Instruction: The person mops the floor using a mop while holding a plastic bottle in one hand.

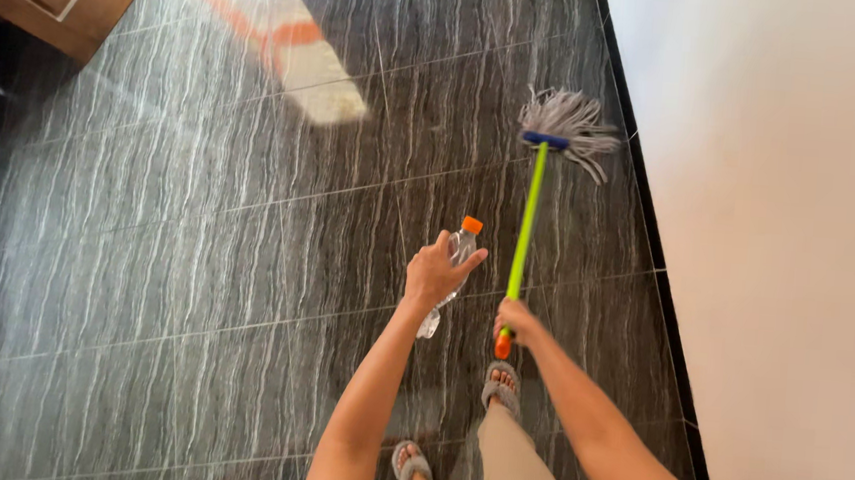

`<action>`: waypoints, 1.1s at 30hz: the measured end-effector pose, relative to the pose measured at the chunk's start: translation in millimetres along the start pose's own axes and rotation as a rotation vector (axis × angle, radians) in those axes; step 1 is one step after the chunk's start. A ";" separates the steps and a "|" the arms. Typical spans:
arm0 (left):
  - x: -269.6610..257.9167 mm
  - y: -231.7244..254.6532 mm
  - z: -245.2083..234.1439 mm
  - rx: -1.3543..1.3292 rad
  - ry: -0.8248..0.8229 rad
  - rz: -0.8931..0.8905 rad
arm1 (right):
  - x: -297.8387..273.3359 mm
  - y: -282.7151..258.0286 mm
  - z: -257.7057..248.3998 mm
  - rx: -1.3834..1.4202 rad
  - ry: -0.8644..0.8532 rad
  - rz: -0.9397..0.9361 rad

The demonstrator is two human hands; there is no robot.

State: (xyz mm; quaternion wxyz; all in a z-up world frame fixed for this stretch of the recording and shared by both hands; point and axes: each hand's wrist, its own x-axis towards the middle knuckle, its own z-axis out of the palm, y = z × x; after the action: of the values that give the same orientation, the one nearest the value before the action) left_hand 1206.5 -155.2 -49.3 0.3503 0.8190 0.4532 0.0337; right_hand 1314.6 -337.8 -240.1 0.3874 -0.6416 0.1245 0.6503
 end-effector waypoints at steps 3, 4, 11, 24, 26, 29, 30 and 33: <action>-20.1 -8.6 -28.4 -0.029 0.001 0.002 | -59.5 55.0 63.6 0.079 -0.107 0.235; -30.5 -12.0 -38.6 -0.027 0.000 -0.016 | -76.5 76.0 86.5 0.119 -0.147 0.299; -113.5 -62.5 -97.5 -0.021 0.085 -0.060 | -114.9 137.0 186.0 0.654 -0.375 -0.080; -222.1 -133.3 -126.1 0.063 0.048 -0.119 | -126.4 17.7 10.8 1.447 -0.134 -0.232; -226.9 -127.6 -130.8 0.045 0.060 -0.107 | -140.8 41.3 -3.3 1.492 -0.067 -0.264; -233.6 -115.1 -142.1 -0.018 0.096 -0.056 | -150.2 91.1 2.1 1.377 0.037 -0.418; -236.0 -112.6 -144.2 -0.043 0.119 -0.029 | -148.0 105.3 10.4 1.305 0.063 -0.487; -258.7 -107.2 -152.4 -0.026 0.110 -0.015 | -144.4 150.9 18.7 1.205 -0.122 -0.116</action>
State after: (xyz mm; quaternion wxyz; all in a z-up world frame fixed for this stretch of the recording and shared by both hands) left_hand 920.8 -233.7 68.4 0.3359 0.8078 0.4774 0.0821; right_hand 1182.8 -476.1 -153.5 0.7235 -0.2768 0.4132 0.4787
